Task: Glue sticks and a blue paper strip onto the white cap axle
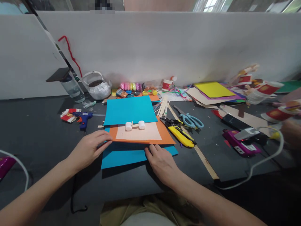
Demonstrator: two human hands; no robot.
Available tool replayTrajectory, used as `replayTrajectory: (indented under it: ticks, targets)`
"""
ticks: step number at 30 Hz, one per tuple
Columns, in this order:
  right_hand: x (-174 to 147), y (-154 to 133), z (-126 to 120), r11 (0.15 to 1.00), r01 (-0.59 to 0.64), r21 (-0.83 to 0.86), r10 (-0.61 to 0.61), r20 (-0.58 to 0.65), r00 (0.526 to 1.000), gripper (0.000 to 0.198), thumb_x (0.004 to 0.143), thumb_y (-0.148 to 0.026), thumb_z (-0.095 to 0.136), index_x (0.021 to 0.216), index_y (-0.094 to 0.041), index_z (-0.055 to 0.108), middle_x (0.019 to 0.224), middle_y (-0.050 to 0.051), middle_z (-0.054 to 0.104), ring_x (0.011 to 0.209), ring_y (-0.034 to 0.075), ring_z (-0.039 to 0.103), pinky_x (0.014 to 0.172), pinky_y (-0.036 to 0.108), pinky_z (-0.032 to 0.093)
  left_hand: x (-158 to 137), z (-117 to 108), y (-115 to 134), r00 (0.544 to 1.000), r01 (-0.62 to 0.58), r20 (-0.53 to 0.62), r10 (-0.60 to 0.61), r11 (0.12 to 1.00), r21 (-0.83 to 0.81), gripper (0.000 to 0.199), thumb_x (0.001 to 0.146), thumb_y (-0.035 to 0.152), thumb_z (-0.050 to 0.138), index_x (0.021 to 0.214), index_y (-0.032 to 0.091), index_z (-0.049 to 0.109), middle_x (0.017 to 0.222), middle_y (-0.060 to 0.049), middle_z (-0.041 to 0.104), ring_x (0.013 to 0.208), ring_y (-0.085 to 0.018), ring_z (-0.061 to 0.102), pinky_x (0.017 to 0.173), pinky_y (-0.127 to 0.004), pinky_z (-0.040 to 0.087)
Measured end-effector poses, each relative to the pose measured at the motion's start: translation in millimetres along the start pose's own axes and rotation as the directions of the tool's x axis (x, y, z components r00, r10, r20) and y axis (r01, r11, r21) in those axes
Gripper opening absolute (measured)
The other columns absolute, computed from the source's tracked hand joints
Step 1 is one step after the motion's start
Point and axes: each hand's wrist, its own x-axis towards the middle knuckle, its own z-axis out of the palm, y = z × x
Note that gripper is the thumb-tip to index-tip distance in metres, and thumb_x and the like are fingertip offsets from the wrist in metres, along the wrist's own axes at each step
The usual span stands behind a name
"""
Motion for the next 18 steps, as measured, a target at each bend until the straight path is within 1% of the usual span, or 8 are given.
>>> replayTrajectory:
  ticks: [2,5,9,12,18]
  targets:
    - [0.7,-2.2,0.2,1.000,-0.006,0.002,0.006,0.013,1.000,0.022,0.085,-0.003,0.056,0.106,-0.010,0.061,0.090,0.011,0.063,0.077,0.024,0.056,0.056,0.033,0.037,-3.3,3.7,2.0,1.000,-0.022,0.016,0.022,1.000,0.012,0.025,0.099,0.033,0.046,0.100,0.020,0.067,0.105,-0.006,0.069,0.095,-0.019,0.065,0.082,-0.031,0.051]
    - [-1.0,-4.8,0.1,1.000,-0.005,0.002,0.005,0.025,1.000,0.018,0.084,-0.001,0.054,0.097,-0.013,0.061,0.085,0.009,0.061,0.071,0.023,0.056,0.054,0.033,0.036,-5.1,6.9,5.3,0.999,-0.046,0.006,0.046,0.999,0.022,0.025,0.099,0.031,0.045,0.100,0.020,0.068,0.104,-0.008,0.070,0.093,-0.019,0.066,0.080,-0.031,0.052]
    - [-8.1,-6.2,-0.1,1.000,-0.014,-0.011,0.014,0.024,1.000,0.023,0.082,0.004,0.052,0.097,-0.012,0.058,0.086,0.010,0.061,0.072,0.023,0.057,0.053,0.032,0.036,-4.4,7.1,8.2,0.998,-0.061,-0.021,0.061,0.998,0.016,0.024,0.099,0.029,0.046,0.099,0.019,0.068,0.101,-0.008,0.071,0.091,-0.019,0.066,0.079,-0.031,0.053]
    - [-12.4,-5.6,-0.7,0.999,-0.036,-0.017,0.036,0.023,0.999,0.023,0.081,0.005,0.052,0.096,-0.012,0.058,0.084,0.010,0.061,0.070,0.023,0.056,0.052,0.032,0.035,-4.1,6.6,8.7,0.997,-0.070,-0.020,0.070,0.997,0.010,0.023,0.099,0.027,0.047,0.099,0.019,0.068,0.101,-0.008,0.070,0.091,-0.018,0.065,0.079,-0.031,0.052]
    - [-5.2,-5.8,0.1,0.997,-0.081,-0.008,0.081,0.023,0.996,0.019,0.081,0.002,0.053,0.084,-0.015,0.058,0.078,0.008,0.060,0.068,0.023,0.055,0.051,0.032,0.032,-5.2,7.4,9.3,0.996,-0.091,-0.004,0.091,0.995,0.042,0.020,0.099,0.026,0.048,0.100,0.018,0.066,0.102,-0.007,0.070,0.091,-0.018,0.065,0.078,-0.029,0.051]
